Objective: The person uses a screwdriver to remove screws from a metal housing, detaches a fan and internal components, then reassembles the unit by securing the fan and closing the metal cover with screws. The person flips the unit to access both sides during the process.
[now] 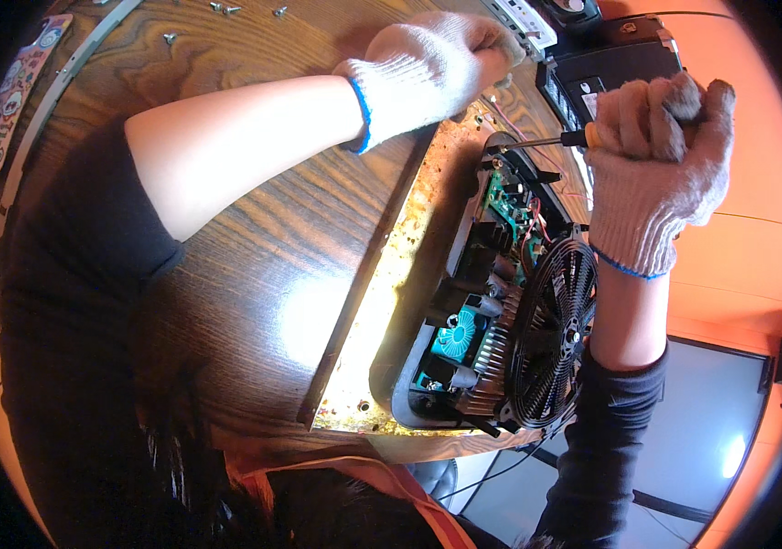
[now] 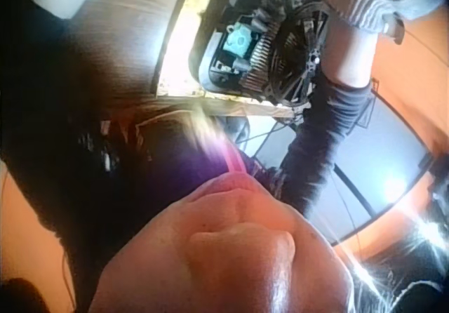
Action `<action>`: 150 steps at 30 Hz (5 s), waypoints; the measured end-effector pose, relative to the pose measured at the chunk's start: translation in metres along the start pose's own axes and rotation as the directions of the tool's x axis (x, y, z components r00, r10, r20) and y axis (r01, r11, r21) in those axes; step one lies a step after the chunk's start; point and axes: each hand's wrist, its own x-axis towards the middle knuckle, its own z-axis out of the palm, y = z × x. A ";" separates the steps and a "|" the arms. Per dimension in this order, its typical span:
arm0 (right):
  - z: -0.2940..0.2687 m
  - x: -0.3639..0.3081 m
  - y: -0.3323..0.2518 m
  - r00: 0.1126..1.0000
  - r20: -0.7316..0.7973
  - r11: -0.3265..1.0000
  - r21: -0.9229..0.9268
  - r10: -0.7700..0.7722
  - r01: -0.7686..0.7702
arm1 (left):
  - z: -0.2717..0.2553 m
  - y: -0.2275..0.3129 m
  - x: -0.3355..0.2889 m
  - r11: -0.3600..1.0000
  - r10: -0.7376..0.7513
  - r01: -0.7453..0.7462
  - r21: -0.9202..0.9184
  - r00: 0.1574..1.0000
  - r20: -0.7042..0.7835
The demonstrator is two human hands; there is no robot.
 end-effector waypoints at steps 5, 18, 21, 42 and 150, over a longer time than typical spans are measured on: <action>-0.003 0.031 0.002 0.767 0.641 0.914 0.315 -0.006 -0.256 | -0.003 0.004 -0.001 0.986 0.118 -0.115 -0.121 0.993 0.024; -0.009 0.028 -0.058 0.896 0.423 -0.526 -0.736 0.134 0.426 | -0.004 0.008 0.003 0.989 -0.007 -0.001 0.145 0.998 0.055; -0.016 0.033 -0.077 0.508 0.787 -0.354 -0.390 0.351 0.850 | -0.005 0.011 0.002 0.993 -0.098 0.104 -0.055 0.990 0.098; 0.018 0.019 -0.083 0.473 0.680 -0.297 -0.368 0.560 0.881 | -0.002 0.003 -0.001 0.993 0.116 -0.117 0.024 0.993 0.017; 0.015 0.012 -0.076 0.748 0.264 0.068 -0.957 0.609 0.282 | -0.001 0.001 0.003 0.992 0.127 -0.122 -0.037 0.971 0.201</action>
